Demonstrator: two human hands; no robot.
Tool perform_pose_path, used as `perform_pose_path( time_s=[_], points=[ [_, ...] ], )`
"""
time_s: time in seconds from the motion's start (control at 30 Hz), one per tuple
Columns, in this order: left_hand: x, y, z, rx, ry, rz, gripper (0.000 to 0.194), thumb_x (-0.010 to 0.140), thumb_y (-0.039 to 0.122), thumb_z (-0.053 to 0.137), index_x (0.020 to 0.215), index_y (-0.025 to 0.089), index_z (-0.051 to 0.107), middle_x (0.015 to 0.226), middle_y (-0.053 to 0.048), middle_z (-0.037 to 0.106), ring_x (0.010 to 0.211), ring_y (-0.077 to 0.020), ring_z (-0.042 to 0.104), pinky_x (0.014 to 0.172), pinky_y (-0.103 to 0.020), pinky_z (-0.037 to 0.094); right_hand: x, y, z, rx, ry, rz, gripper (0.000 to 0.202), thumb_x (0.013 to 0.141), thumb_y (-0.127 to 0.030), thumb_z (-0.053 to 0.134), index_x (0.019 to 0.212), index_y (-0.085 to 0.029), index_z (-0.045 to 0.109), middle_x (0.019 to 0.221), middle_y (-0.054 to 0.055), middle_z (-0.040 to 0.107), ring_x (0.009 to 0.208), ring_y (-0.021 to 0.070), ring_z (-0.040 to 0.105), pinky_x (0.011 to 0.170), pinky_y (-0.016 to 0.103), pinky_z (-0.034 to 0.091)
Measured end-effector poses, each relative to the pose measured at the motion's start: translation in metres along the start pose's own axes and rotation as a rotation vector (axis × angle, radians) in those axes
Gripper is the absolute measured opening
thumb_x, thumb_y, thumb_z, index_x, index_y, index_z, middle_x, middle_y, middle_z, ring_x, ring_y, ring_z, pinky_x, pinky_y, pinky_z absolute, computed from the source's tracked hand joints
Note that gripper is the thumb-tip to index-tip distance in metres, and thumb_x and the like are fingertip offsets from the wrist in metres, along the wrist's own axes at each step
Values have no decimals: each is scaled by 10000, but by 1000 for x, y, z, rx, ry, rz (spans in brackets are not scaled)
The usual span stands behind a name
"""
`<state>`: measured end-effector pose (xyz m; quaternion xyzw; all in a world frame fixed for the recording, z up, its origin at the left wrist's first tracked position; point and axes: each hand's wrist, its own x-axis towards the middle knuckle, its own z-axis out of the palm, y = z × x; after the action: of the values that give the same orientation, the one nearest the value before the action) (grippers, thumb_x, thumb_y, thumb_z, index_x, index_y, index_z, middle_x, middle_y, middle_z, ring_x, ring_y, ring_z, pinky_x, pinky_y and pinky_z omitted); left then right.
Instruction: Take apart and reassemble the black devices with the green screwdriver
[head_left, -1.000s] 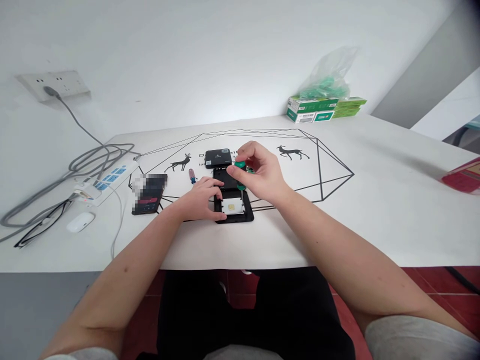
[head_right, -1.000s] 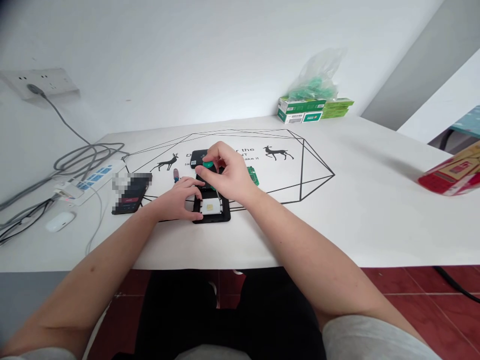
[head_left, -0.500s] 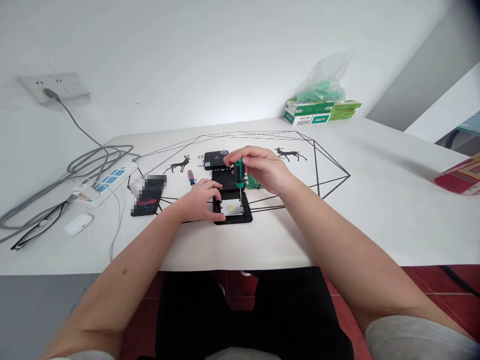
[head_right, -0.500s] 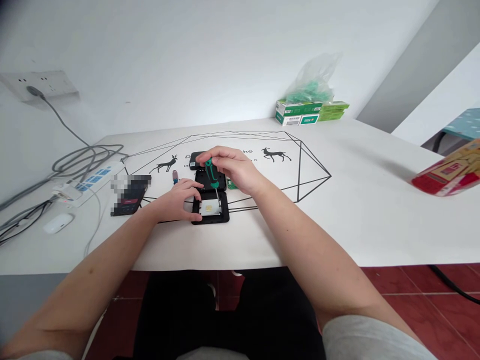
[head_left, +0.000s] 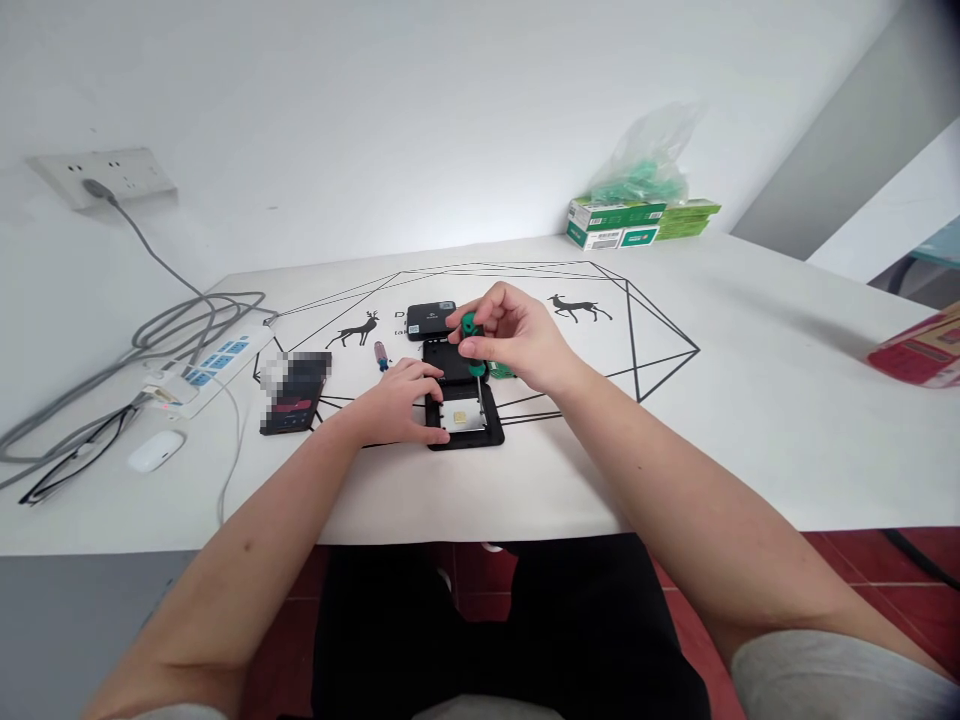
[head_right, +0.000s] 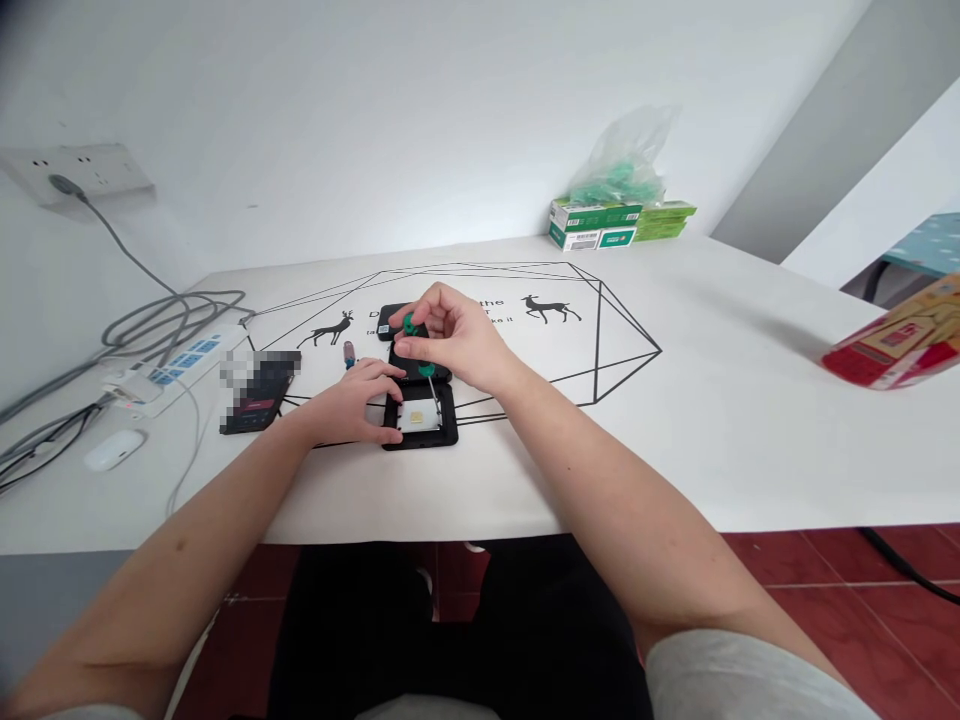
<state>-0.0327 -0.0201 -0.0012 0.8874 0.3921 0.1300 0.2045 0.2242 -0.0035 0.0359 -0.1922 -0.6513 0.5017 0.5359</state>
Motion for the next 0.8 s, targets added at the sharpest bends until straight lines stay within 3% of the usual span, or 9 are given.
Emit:
perform_pose_path(
  time_s=[0.13,0.3,0.4,0.57,0.67,0.8],
  points=[
    [0,0,0,7,9,9,463,780,587,966,1044,269,758,1570,-114,630,1546,-420,437,1283,-661,408,-2,0,3,32,23,48,483,804,-354,955,904,-274,490,1066,31,837,938,205,817,891,417,656],
    [0,-1,1,24,10,11,460,782,572,963,1055,263,759,1557,-123,636,1520,-415,461,1271,-658,419,-2,-1,2,79,6,105,221,867,-290,772,1016,-280,609,1165,30,839,1069,234,803,1013,495,634],
    [0,1,0,24,13,18,455,787,579,952,1064,269,766,1556,-116,643,1514,-420,468,1266,-663,425,0,3,-3,-65,28,12,149,870,-275,693,1015,-267,724,1180,43,801,1118,248,733,1051,504,594],
    [0,1,-1,21,1,6,457,789,584,947,1068,270,767,1563,-119,638,1523,-423,461,1265,-670,425,2,7,-8,-275,76,-102,188,904,-255,640,996,-269,803,1128,41,726,1039,235,658,940,444,572],
    [0,1,-1,21,0,4,459,790,590,950,1065,273,765,1569,-114,633,1522,-417,460,1268,-667,426,1,4,-5,-260,104,-74,172,945,-265,634,1000,-264,797,1099,35,757,1004,223,675,900,423,579],
    [0,1,-1,20,8,9,455,797,592,946,1071,275,768,1571,-112,632,1521,-413,460,1269,-656,428,-3,2,2,-146,128,-67,91,968,-323,693,964,-253,751,1000,24,801,992,216,742,967,439,606]
  ],
)
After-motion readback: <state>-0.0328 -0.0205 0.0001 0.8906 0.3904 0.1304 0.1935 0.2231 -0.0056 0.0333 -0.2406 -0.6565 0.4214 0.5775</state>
